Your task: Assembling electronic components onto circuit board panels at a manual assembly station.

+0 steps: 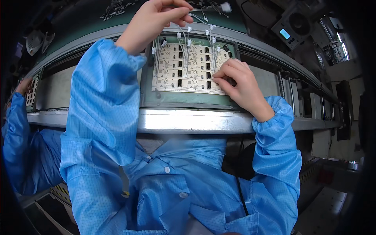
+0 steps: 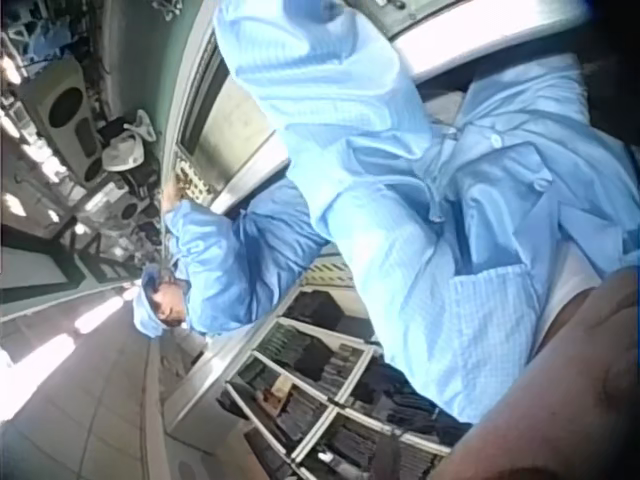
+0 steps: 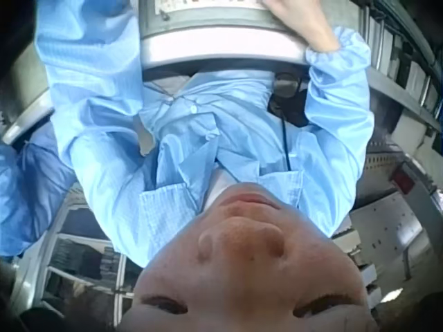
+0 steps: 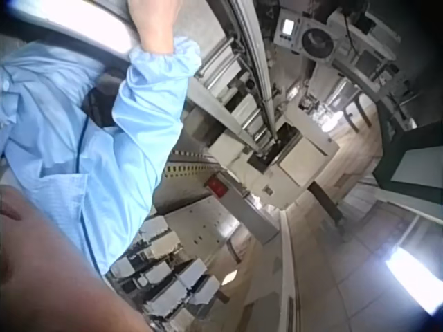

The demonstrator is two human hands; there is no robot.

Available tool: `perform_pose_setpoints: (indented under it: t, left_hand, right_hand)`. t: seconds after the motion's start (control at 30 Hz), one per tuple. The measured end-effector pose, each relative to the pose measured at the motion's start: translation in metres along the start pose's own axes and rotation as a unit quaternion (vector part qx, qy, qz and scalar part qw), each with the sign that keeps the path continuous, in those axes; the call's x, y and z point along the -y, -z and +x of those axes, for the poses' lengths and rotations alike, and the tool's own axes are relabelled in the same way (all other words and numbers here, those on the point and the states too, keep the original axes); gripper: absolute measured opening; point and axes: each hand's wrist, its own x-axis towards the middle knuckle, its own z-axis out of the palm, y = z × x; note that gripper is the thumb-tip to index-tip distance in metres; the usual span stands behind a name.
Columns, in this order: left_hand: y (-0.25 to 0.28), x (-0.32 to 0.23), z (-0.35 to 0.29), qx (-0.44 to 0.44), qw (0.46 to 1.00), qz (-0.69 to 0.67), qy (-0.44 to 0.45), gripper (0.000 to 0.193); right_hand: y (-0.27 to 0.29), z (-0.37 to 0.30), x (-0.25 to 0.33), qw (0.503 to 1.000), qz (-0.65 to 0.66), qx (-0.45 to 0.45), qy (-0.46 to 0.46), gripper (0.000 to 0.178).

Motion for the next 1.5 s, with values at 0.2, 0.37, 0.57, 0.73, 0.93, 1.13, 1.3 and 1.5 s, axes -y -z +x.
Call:
perform_pose_setpoints:
  t: [0.2, 0.37, 0.57, 0.73, 0.93, 1.13, 1.3, 1.5]
  left_hand:
    - [0.013, 0.014, -0.016, 0.0, 0.996, -0.09, 0.017, 0.022]
    - [0.007, 0.019, -0.029, 0.036, 0.989, 0.068, -0.123, 0.019]
    - [-0.023, -0.004, -0.068, -0.077, 0.868, 0.405, -0.276, 0.014]
    - [-0.029, -0.005, -0.074, -0.082, 0.855, 0.4, -0.32, 0.015]
    - [-0.024, -0.002, -0.07, -0.089, 0.854, 0.416, -0.299, 0.014]
    - [-0.021, -0.002, -0.071, -0.116, 0.836, 0.419, -0.334, 0.013]
    - [-0.019, -0.005, -0.069, -0.136, 0.847, 0.391, -0.334, 0.013]
    - [-0.018, -0.003, -0.071, -0.136, 0.862, 0.372, -0.317, 0.012]
  right_hand:
    - [-0.001, 0.003, 0.003, 1.0, -0.02, 0.007, 0.011, 0.008]
    - [0.007, -0.001, 0.007, 0.999, -0.033, 0.017, 0.023, 0.015]
    - [0.011, -0.011, 0.008, 0.993, -0.091, 0.029, 0.067, 0.024]
    - [0.005, -0.001, -0.006, 0.999, -0.015, 0.031, 0.022, 0.013]
    - [0.006, 0.003, 0.0, 0.999, -0.022, 0.037, 0.003, 0.01]
    - [0.009, 0.006, 0.002, 0.998, -0.05, 0.046, -0.007, 0.01]
    - [0.01, 0.005, 0.003, 0.996, -0.065, -0.052, 0.028, 0.01]
    - [0.006, 0.004, 0.0, 0.998, -0.04, 0.034, -0.016, 0.01]
